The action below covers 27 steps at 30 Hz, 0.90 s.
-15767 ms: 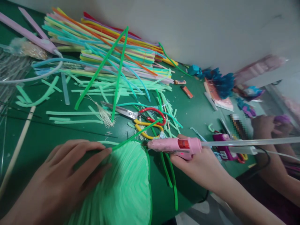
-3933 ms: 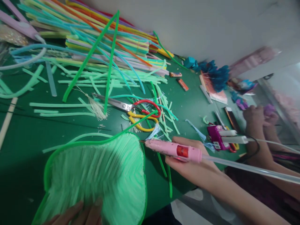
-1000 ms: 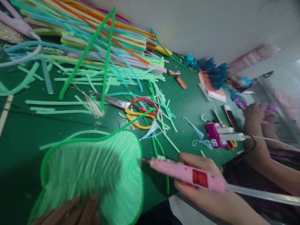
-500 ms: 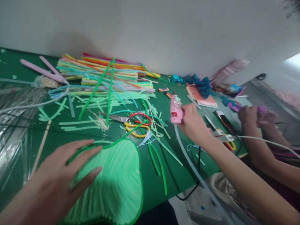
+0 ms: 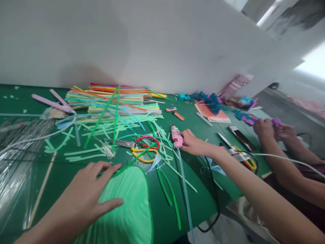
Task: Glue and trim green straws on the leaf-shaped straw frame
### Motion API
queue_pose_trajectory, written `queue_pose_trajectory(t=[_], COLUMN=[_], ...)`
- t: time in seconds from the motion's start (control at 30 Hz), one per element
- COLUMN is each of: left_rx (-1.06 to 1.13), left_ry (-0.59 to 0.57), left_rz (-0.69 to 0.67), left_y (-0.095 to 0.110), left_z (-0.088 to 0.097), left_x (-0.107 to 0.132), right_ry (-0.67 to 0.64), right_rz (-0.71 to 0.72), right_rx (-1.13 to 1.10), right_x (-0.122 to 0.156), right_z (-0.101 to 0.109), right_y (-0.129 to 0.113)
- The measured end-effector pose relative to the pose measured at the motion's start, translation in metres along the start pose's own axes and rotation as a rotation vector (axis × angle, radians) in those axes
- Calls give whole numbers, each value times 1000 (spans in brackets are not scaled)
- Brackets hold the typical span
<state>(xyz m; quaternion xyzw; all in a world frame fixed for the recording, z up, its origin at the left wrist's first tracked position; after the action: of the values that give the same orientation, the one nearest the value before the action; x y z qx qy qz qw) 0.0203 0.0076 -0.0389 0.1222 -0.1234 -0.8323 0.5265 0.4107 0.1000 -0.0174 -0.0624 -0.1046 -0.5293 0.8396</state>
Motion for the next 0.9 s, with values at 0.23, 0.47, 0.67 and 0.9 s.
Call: queue_pose_trajectory(t=[0.23,0.47,0.67,0.9], left_rx=[-74,-75,51,253], left_ry=[110,-10,-145,-322], left_rz=[-3,68,252,382], left_y=[8,6,10,6], left_z=[8,-3,-5,-5], left_x=[-3,0,12,29], right_ry=[78,393,345,391], right_rz=[-116,586,630,714], right_rx=[52,-245,-153,-307], right_x=[5,4,-18,-15], right_z=[28,43,22,30], right_y=[-14,-142,-154,-162])
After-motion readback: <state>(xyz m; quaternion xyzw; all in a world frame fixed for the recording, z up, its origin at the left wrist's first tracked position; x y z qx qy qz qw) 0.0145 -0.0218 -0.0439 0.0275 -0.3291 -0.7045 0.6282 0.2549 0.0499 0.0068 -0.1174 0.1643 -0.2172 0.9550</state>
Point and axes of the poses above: each hand's wrist, its own x-axis away from the middle knuckle, its own z-axis out of the back of the hand, y = z × x, the point moved 3 cm from there along -x, towards the middle knuckle, and after that the axes turned 9 degrees about z, right-handed, at the moved point
